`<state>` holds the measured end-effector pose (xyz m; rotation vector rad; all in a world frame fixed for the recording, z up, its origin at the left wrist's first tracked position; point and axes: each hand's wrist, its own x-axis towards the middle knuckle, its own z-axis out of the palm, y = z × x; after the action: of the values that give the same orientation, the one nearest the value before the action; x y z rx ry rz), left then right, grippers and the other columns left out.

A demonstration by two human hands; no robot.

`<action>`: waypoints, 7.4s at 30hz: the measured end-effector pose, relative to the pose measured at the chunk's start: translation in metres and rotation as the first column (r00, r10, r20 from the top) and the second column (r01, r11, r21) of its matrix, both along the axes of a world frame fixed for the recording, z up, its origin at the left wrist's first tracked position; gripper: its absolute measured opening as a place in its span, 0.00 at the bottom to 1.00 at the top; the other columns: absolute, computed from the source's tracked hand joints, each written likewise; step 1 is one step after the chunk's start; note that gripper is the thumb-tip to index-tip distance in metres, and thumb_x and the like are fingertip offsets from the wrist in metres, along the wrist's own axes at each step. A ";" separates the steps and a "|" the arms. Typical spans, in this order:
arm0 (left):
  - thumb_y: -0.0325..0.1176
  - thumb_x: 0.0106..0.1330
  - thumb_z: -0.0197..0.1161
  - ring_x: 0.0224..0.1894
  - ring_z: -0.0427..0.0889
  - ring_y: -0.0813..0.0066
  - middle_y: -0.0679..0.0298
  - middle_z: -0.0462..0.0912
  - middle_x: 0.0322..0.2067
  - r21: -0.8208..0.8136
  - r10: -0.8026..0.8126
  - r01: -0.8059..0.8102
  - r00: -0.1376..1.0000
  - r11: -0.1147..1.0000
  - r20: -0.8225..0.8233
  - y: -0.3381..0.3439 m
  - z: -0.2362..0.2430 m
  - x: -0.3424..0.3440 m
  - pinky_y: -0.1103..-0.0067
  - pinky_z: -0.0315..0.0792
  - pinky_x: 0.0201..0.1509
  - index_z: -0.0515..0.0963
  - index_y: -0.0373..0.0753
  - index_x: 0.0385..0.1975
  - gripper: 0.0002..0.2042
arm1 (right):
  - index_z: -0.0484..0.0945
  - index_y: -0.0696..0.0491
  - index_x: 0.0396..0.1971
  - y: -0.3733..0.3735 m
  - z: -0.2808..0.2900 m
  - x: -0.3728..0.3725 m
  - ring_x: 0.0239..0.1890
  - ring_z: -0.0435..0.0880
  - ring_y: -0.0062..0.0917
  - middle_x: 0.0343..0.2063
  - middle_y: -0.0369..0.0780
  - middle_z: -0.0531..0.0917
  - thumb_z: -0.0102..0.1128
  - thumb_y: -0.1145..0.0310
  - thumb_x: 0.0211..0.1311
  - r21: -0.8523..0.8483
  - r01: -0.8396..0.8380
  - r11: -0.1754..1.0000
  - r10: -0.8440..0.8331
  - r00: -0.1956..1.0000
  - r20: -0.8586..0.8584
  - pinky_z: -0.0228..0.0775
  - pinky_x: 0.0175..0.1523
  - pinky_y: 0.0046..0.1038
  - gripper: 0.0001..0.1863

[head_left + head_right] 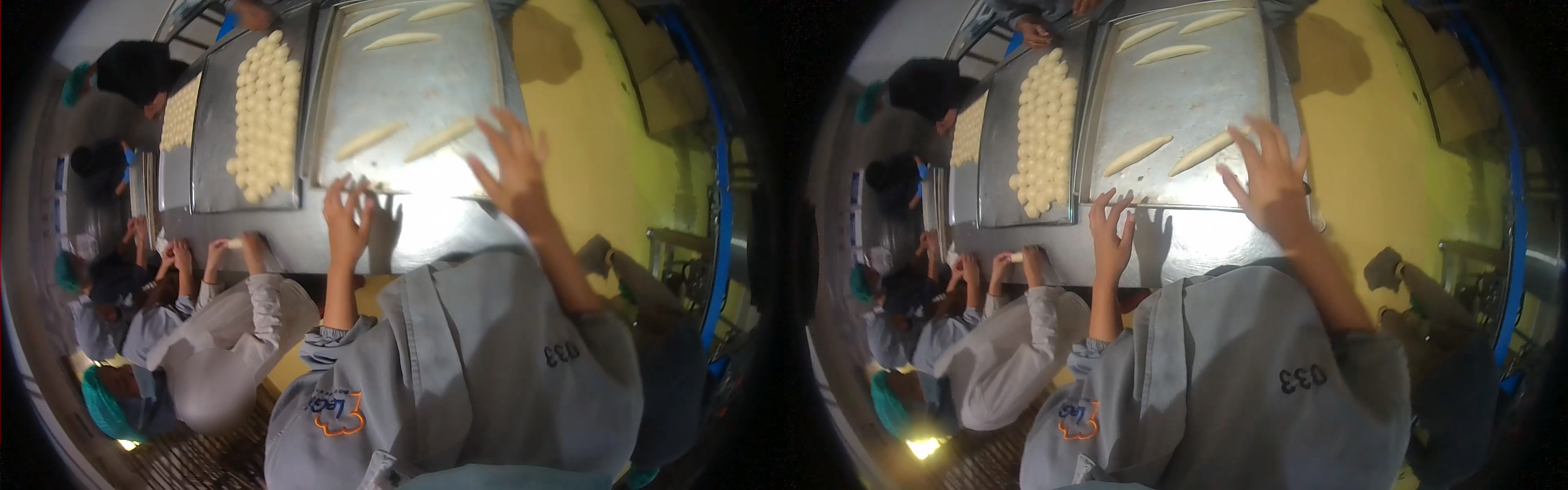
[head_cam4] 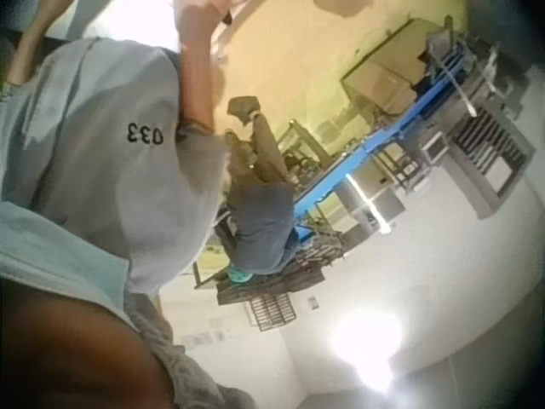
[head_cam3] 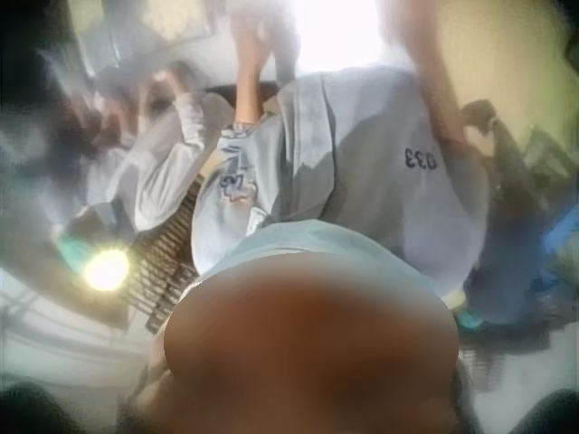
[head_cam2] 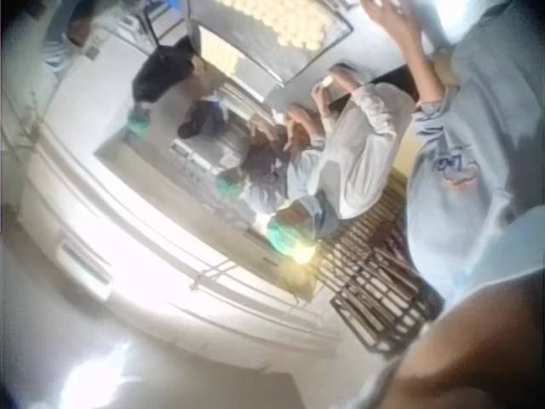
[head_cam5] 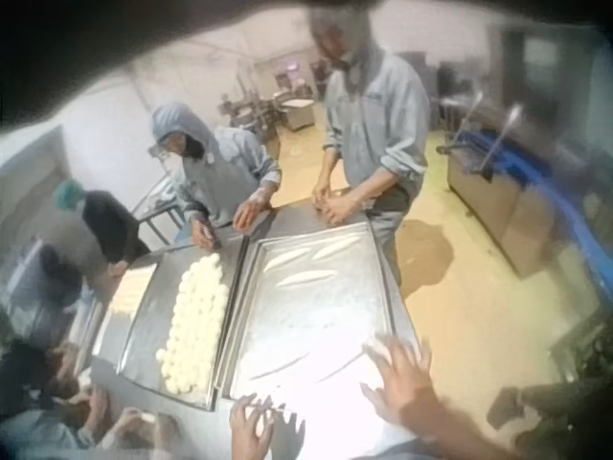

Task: The person pulls a metal tray from a rack, carries it to a table, and shapes several pieces of dough into long loaves by hand, placing them onto the tray before returning the tray to the rack.

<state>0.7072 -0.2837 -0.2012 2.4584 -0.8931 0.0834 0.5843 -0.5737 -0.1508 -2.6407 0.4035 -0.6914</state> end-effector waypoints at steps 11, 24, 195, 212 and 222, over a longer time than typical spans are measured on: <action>0.30 0.64 0.63 0.58 0.72 0.48 0.47 0.73 0.53 -0.480 0.485 -0.585 0.811 0.654 -0.327 0.136 -0.070 0.110 0.64 0.67 0.63 0.73 0.34 0.55 0.19 | 0.78 0.52 0.53 0.177 -0.009 -0.048 0.54 0.78 0.42 0.51 0.45 0.79 0.62 0.72 0.63 0.577 -0.328 0.748 0.507 0.843 -0.178 0.70 0.59 0.35 0.17; 0.48 0.59 0.65 0.57 0.76 0.48 0.48 0.81 0.52 0.023 0.746 -0.751 0.651 0.660 -0.142 0.246 -0.102 0.397 0.60 0.70 0.62 0.77 0.46 0.58 0.26 | 0.79 0.51 0.51 0.264 0.010 -0.083 0.50 0.79 0.44 0.45 0.45 0.82 0.62 0.72 0.62 0.431 0.006 0.902 0.217 0.857 -0.467 0.71 0.56 0.38 0.16; 0.33 0.61 0.70 0.48 0.86 0.59 0.55 0.85 0.46 -0.141 -0.312 0.288 0.725 0.947 -0.614 0.079 -0.093 -0.065 0.69 0.79 0.51 0.69 0.41 0.63 0.29 | 0.73 0.40 0.62 0.160 -0.156 -0.055 0.43 0.84 0.37 0.42 0.41 0.84 0.72 0.67 0.55 0.676 -0.332 0.658 0.586 0.789 -0.183 0.76 0.49 0.34 0.32; 0.26 0.57 0.71 0.45 0.83 0.59 0.59 0.85 0.45 -0.171 -0.291 0.236 0.745 0.957 -0.600 0.064 -0.072 -0.059 0.71 0.77 0.50 0.80 0.44 0.53 0.22 | 0.62 0.43 0.71 0.135 -0.135 -0.063 0.44 0.81 0.35 0.42 0.42 0.82 0.69 0.69 0.57 0.625 -0.323 0.711 0.515 0.844 -0.150 0.75 0.50 0.34 0.40; 0.25 0.61 0.67 0.33 0.82 0.58 0.59 0.83 0.37 -0.142 -0.508 0.493 0.855 0.858 -0.106 0.071 -0.081 -0.044 0.70 0.77 0.42 0.83 0.43 0.48 0.15 | 0.78 0.50 0.54 0.116 -0.146 -0.056 0.47 0.77 0.36 0.40 0.42 0.79 0.65 0.69 0.59 0.251 -0.533 0.808 0.555 0.832 -0.021 0.70 0.55 0.35 0.21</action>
<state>0.6629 -0.2130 -0.2817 2.0252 -1.3944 -0.2183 0.5281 -0.4573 -0.2968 -2.3834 -0.2444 -0.3056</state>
